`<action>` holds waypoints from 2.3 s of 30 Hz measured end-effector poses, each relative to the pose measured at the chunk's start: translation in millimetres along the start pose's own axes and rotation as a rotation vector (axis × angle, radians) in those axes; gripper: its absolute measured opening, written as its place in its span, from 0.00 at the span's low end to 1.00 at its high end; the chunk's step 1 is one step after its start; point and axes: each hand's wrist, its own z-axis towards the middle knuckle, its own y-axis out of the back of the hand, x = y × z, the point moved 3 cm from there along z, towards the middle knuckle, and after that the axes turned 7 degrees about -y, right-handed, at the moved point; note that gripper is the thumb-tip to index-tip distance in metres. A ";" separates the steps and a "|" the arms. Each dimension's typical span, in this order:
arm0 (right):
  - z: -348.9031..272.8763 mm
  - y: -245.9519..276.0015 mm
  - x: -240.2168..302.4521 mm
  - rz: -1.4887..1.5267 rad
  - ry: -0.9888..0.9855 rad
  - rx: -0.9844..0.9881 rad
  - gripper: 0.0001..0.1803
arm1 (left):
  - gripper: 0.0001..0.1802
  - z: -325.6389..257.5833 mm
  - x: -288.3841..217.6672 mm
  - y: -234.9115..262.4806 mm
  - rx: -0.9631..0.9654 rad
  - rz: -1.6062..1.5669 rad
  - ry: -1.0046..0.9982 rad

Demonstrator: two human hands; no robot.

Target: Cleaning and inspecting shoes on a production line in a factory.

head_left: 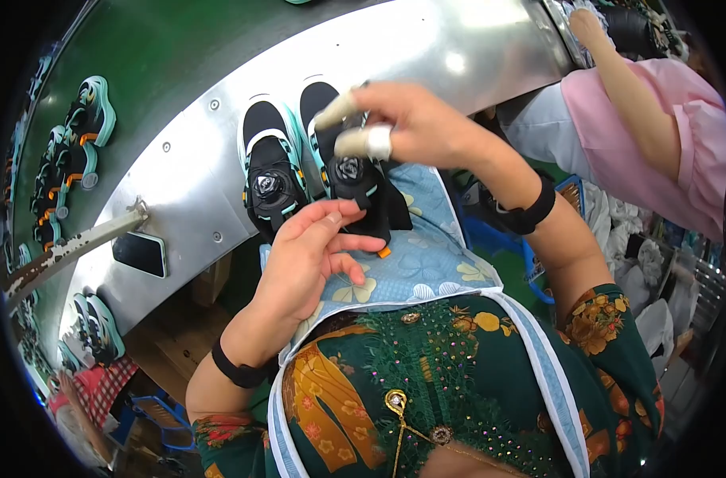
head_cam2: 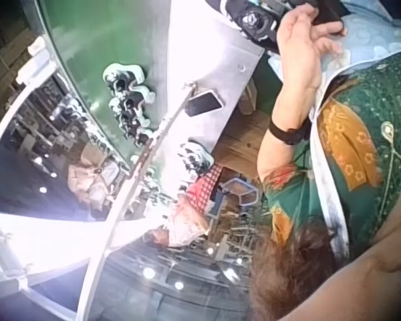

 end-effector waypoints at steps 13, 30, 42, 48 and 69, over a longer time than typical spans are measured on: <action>8.7 -8.0 -9.7 -0.366 0.319 0.182 0.14 | 0.15 29.2 21.7 -0.4 -0.093 -0.184 -0.146; -30.5 19.7 -18.7 -0.419 0.241 -0.081 0.21 | 0.19 40.7 35.3 -16.0 0.079 -0.306 -0.190; -21.6 21.8 -19.8 -0.597 0.333 -0.133 0.20 | 0.18 47.9 32.7 -19.2 0.107 -0.207 -0.193; -13.5 29.3 -22.0 -0.377 0.234 0.117 0.26 | 0.17 47.9 23.3 -20.0 0.087 -0.242 -0.172; -4.8 31.0 3.3 -0.375 0.094 0.233 0.28 | 0.18 56.6 29.9 -7.7 0.082 -0.279 -0.093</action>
